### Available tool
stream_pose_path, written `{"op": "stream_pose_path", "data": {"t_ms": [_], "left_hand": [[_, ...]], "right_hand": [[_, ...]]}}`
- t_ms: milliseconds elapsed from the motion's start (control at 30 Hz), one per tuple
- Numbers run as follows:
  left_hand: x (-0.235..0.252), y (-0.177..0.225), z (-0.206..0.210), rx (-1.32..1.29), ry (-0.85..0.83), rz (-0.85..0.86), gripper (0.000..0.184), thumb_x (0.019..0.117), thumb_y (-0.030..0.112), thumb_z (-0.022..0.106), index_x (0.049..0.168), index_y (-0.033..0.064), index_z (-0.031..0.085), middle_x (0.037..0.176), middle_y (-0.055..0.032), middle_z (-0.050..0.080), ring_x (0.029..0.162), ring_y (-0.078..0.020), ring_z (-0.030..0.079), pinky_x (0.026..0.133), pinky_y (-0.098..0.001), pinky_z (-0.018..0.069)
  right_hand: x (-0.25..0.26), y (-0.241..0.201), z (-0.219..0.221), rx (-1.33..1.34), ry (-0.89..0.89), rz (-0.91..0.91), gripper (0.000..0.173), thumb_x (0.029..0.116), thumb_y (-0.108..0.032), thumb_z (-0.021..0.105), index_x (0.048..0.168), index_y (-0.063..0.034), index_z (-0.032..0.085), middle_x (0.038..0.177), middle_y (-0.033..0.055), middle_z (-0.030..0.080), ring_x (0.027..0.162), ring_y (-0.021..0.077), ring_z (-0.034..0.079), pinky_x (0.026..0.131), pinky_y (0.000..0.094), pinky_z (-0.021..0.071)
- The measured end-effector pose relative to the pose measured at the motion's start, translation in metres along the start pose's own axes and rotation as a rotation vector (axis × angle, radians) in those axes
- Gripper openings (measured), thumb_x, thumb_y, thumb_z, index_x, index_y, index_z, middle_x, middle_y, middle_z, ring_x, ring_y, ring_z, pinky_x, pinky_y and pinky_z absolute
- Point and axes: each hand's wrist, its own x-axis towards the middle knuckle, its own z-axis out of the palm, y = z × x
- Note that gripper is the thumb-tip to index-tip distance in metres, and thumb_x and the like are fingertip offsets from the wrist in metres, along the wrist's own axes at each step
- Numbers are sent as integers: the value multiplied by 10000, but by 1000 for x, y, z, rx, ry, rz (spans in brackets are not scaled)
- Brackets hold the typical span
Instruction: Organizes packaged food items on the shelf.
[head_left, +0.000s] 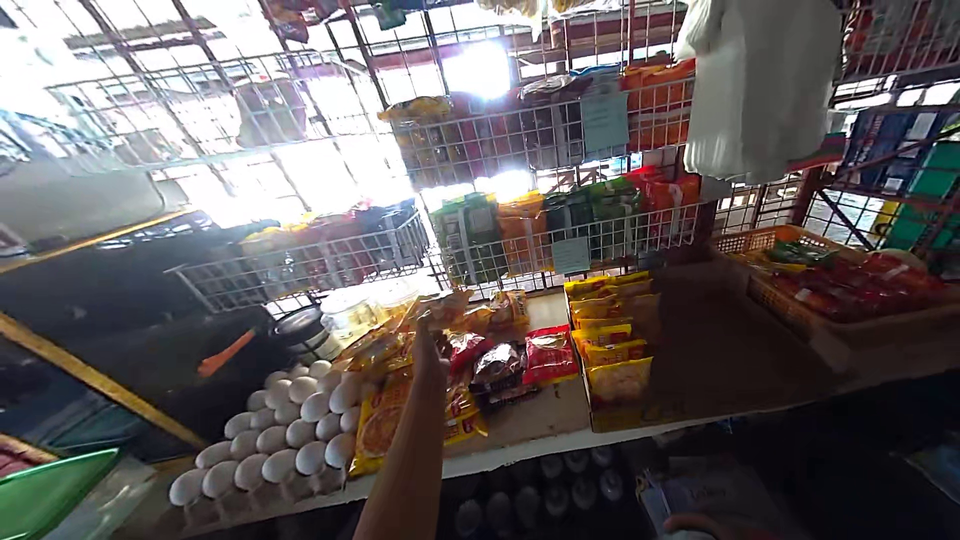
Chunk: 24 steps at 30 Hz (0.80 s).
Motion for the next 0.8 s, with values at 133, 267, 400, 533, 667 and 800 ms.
{"op": "stream_pose_path", "data": {"t_ms": [133,267,400,533,667,800], "left_hand": [[-83,-2,-51,-225,-295,223,276,1075,209,287,1167,117,530,924,8,684,838,-84,685,736,-295,594],[-163,-59,-111,-117,-299,172,241,1027,167,339,1116,111,556,803,73,725,710,-37,707,643,-239,614],[-229,-126,-135,-78,-387,-33,224,1041,63,346,1196,82,507,868,49,759,783,-75,742,750,-297,639],[-263,-164,-120,-139,-287,-143,372,1113,210,168,1278,79,474,947,34,739,865,-46,721,798,-281,622],[-266,-164,-121,-269,-86,-202,629,1091,525,73,1270,137,535,957,21,733,874,-67,713,773,-304,614],[-254,-167,-147,-252,41,-125,350,1123,278,274,1135,77,560,805,-30,714,700,-122,705,617,-308,607]], "right_hand": [[35,-3,10,168,46,-132,374,1013,-244,576,1226,53,655,1145,103,707,1038,65,657,982,296,523],[73,-55,38,215,187,-388,314,1004,-249,586,1157,1,701,1125,16,721,1055,0,646,981,235,521],[110,-82,77,27,199,-747,356,995,-323,612,1157,-27,724,1251,125,686,1247,171,605,1076,336,487],[125,-55,117,-382,-161,-560,450,958,-285,657,1348,-60,663,1484,222,532,1427,387,450,1177,514,373],[89,-22,147,-361,-158,-717,392,892,-97,718,1277,-23,705,1413,222,602,1382,417,508,1139,541,434],[53,19,145,-261,-219,-739,285,877,-9,707,1158,-14,757,1252,197,697,1222,352,644,1073,462,511]]}}
